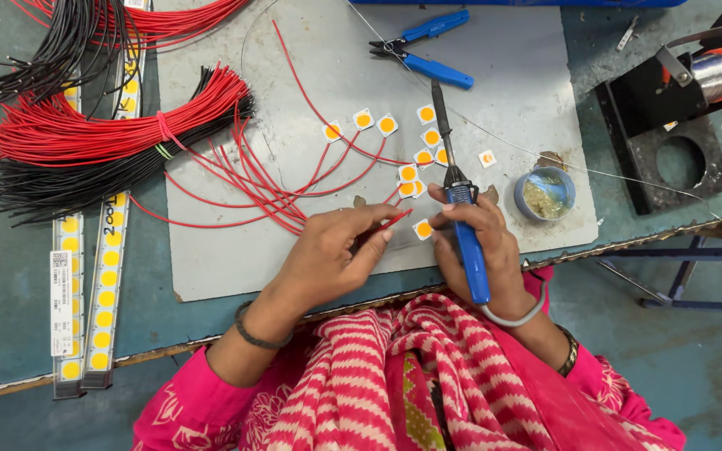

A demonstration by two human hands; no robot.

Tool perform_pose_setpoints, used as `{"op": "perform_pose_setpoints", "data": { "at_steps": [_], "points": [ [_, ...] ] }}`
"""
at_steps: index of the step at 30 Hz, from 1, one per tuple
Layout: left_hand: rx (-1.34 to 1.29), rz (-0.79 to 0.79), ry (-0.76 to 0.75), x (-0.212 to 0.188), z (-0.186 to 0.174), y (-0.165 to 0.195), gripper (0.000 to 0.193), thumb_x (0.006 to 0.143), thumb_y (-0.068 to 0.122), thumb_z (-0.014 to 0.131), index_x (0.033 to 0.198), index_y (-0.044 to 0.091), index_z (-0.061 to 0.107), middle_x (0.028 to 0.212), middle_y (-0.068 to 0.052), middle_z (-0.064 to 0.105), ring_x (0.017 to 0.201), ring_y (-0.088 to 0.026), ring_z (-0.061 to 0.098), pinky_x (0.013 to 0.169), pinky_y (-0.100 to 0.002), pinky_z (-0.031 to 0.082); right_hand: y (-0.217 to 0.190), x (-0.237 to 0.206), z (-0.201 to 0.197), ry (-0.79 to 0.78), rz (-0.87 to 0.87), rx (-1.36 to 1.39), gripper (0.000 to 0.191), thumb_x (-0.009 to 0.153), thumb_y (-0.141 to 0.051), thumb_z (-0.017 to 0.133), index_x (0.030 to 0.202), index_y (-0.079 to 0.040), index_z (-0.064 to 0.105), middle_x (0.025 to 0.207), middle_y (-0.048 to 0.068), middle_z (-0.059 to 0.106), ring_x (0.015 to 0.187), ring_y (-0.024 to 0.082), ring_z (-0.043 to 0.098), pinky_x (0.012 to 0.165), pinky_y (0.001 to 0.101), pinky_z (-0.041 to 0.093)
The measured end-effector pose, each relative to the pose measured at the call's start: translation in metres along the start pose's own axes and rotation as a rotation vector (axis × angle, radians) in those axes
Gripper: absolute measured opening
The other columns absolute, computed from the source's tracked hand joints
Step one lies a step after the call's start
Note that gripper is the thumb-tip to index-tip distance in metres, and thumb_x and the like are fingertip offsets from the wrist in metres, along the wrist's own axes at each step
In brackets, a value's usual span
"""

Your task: The person solders red wire ends onto small LED chip components on a work board using a soldering iron, placing each finished piece aside. They then gather a bundle of black wires and strip insulation from the wire ends with pliers.

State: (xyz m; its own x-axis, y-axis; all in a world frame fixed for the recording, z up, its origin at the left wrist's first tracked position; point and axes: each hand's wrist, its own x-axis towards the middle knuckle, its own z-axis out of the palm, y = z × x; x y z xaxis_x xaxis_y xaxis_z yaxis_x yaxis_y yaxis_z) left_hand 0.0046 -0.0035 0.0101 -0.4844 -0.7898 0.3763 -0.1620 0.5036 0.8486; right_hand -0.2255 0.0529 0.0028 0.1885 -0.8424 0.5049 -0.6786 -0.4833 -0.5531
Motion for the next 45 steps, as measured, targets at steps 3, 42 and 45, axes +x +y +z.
{"op": "perform_pose_setpoints", "data": {
  "at_steps": [3,42,45],
  "points": [
    [-0.103,-0.139,-0.046,-0.001,0.002,0.0,0.018,0.092,0.007,0.068,0.11,0.001,0.069,0.075,-0.008,0.068,0.057,-0.018,0.067,0.054,-0.03,0.051,-0.004,0.002,0.0,-0.006,-0.009,0.013,0.057,0.083,0.0,0.08,0.126,-0.01,0.044,0.132,0.016,0.069,0.094,0.023,0.07,0.1,0.039,0.048],
    [0.341,0.12,-0.257,0.005,0.002,-0.005,0.026,0.083,0.018,0.073,0.107,0.008,0.068,0.097,-0.007,0.071,0.08,-0.028,0.071,0.064,-0.041,0.055,-0.005,-0.009,-0.002,0.029,0.083,0.298,0.04,0.101,0.007,0.066,0.134,-0.004,0.047,0.134,0.026,0.068,0.108,0.026,0.077,0.088,0.0312,0.064],
    [0.309,0.15,-0.229,0.005,0.002,-0.004,0.027,0.083,0.017,0.072,0.109,0.008,0.067,0.102,-0.007,0.071,0.08,-0.028,0.07,0.064,-0.041,0.055,0.002,-0.022,-0.017,0.122,0.114,0.308,0.033,0.107,0.005,0.061,0.139,0.002,0.051,0.127,0.028,0.069,0.104,0.029,0.078,0.084,0.033,0.066]
  ]
}}
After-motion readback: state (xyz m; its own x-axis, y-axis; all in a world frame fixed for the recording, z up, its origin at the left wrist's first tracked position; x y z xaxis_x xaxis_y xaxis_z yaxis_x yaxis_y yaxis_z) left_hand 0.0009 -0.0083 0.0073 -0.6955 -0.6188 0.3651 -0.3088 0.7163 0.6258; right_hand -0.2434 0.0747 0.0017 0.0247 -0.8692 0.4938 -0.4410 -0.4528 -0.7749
